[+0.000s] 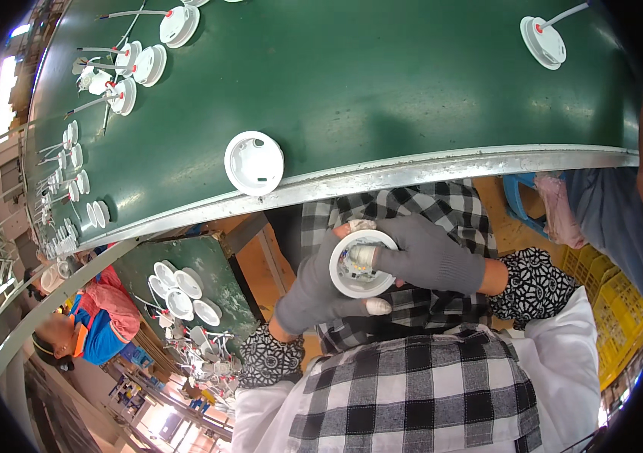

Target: The person assembles light fixtures by threading the wires of LED circuit boards through round plastic casings, pressing the boards into the casings, and placing the assembled units onto the conveyor belt.

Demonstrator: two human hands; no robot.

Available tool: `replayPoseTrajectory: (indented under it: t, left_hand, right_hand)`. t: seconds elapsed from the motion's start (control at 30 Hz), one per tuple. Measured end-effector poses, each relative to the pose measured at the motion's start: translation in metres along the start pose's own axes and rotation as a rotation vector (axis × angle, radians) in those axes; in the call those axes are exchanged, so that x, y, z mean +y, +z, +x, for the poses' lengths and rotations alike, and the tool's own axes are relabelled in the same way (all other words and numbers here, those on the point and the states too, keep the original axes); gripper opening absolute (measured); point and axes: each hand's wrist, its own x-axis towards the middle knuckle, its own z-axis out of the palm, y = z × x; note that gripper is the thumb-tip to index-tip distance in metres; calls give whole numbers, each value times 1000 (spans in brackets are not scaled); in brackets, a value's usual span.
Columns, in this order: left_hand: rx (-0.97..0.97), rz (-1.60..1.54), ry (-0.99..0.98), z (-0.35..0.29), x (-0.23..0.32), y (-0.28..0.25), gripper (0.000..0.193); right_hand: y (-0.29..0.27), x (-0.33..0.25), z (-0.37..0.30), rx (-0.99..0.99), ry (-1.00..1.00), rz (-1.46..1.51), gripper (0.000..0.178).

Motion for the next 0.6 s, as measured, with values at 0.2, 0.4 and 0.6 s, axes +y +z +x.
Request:
replayPoseTrajectory:
  t: [0.2, 0.4, 0.6]
  left_hand:
    - [195, 148, 145, -9, -23, -6, 107]
    - [241, 281, 212, -11, -24, -5, 106]
    - [231, 381, 260, -4, -18, -4, 105]
  right_hand:
    - [7, 8, -7, -67, -182, 14, 54]
    - [12, 7, -11, -11, -196, 73, 51]
    - [11, 22, -5, -17, -265, 90, 47]
